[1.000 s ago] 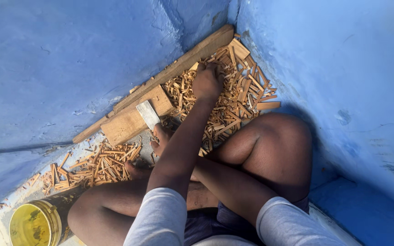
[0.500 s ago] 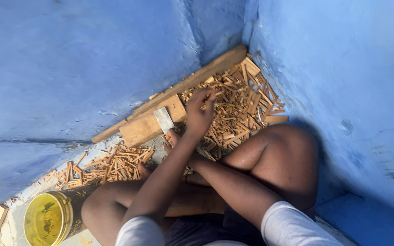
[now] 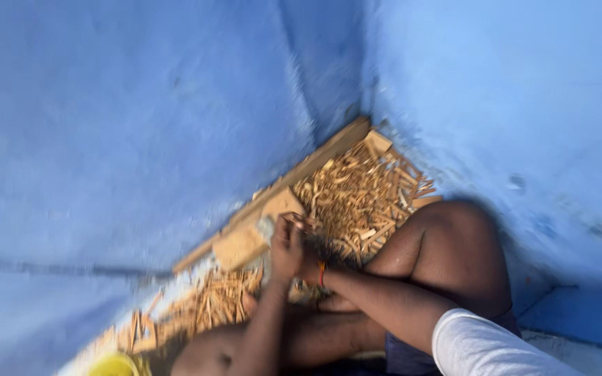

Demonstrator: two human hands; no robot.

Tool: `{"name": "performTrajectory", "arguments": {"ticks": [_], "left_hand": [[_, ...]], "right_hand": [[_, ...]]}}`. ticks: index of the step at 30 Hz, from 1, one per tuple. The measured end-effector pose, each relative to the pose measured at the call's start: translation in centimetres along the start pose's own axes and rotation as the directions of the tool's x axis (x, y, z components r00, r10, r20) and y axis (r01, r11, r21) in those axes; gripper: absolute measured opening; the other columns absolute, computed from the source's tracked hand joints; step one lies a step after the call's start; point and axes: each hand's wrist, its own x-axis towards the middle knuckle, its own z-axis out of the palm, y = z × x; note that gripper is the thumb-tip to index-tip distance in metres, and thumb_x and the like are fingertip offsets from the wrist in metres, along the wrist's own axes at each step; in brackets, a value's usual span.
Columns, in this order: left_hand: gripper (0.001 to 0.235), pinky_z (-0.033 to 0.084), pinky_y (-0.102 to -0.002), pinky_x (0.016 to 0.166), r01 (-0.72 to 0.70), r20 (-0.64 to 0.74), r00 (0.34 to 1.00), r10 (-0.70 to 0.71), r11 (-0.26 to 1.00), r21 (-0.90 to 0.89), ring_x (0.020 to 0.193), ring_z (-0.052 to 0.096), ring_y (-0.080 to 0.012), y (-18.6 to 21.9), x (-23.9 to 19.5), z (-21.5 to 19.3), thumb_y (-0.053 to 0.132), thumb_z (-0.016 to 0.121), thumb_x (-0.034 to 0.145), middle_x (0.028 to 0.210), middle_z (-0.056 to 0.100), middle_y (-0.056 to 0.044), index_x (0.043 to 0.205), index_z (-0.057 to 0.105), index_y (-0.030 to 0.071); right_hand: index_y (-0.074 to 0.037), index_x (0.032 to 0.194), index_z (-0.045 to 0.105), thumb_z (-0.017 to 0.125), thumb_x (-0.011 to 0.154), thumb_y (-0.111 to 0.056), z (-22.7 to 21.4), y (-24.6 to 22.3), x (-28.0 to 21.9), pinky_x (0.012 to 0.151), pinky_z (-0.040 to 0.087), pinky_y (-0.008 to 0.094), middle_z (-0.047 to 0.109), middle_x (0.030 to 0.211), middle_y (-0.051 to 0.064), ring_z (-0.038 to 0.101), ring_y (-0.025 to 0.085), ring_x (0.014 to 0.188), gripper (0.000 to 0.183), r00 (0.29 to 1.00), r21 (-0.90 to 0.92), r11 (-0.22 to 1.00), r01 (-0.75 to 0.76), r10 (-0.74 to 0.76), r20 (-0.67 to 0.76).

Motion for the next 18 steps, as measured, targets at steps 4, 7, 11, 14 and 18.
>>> {"name": "performTrajectory", "arguments": {"ticks": [4, 7, 11, 14, 18], "left_hand": [[0.008, 0.055, -0.03, 0.091, -0.068, 0.123, 0.989, 0.077, 0.995, -0.072, 0.101, 0.069, -0.019, 2.4, -0.2, 1.7, 0.01, 0.053, 0.106, 0.117, 0.073, -0.009, 0.111, 0.058, 0.006], [0.012, 0.052, -0.033, 0.096, -0.212, 0.128, 0.97, 0.208, 0.977, 0.021, 0.108, 0.066, -0.0212, 2.8, -0.1, 1.3, 0.008, 0.055, 0.104, 0.116, 0.069, -0.011, 0.114, 0.06, 0.004], [0.005, 0.052, -0.036, 0.092, -0.37, 0.03, 0.928, 0.37, 0.913, 0.17, 0.103, 0.064, -0.0217, 1.9, 0.4, 0.5, 0.005, 0.06, 0.103, 0.106, 0.064, -0.013, 0.107, 0.064, 0.005], [0.008, 0.054, -0.033, 0.084, -0.22, -0.043, 0.973, 0.226, 0.97, 0.107, 0.096, 0.066, -0.0186, 0.9, 0.5, 0.1, 0.004, 0.06, 0.1, 0.106, 0.064, -0.012, 0.107, 0.063, 0.003], [0.007, 0.057, -0.026, 0.073, -0.021, -0.091, 0.996, 0.014, 0.997, -0.073, 0.084, 0.067, -0.0119, -0.6, 0.4, -0.6, 0.006, 0.058, 0.102, 0.096, 0.068, -0.006, 0.109, 0.058, 0.004]], "right_hand": [[-0.003, 0.103, 0.065, 0.077, 0.083, -0.026, 0.6, 3.2, -0.3, 0.076, 0.054, 0.046, 0.07, 0.098, 0.017, 0.069, 0.031, 0.093, 0.032, 0.992, -0.021, 0.992, -0.123, 0.122, -0.018], [-0.002, 0.109, 0.065, 0.072, 0.091, -0.023, -0.3, 3.6, -0.6, 0.075, 0.053, 0.046, 0.07, 0.101, 0.018, 0.068, 0.03, 0.093, 0.029, 0.999, -0.143, 0.989, -0.027, 0.021, -0.044], [-0.006, 0.105, 0.071, 0.071, 0.094, -0.021, -0.8, 2.7, -0.1, 0.078, 0.057, 0.04, 0.076, 0.098, 0.013, 0.074, 0.023, 0.091, 0.019, 0.977, -0.185, 0.962, -0.201, 0.183, -0.11], [-0.007, 0.11, 0.074, 0.071, 0.09, -0.013, -1.5, 2.4, -0.7, 0.078, 0.058, 0.037, 0.078, 0.101, 0.012, 0.077, 0.02, 0.094, 0.021, 0.966, 0.059, 0.984, -0.166, 0.175, -0.189], [-0.006, 0.113, 0.073, 0.069, 0.088, -0.003, -2.3, 2.1, -0.6, 0.079, 0.058, 0.036, 0.079, 0.104, 0.009, 0.075, 0.019, 0.095, 0.026, 0.97, 0.114, 0.993, 0.011, 0.017, -0.241]]}}
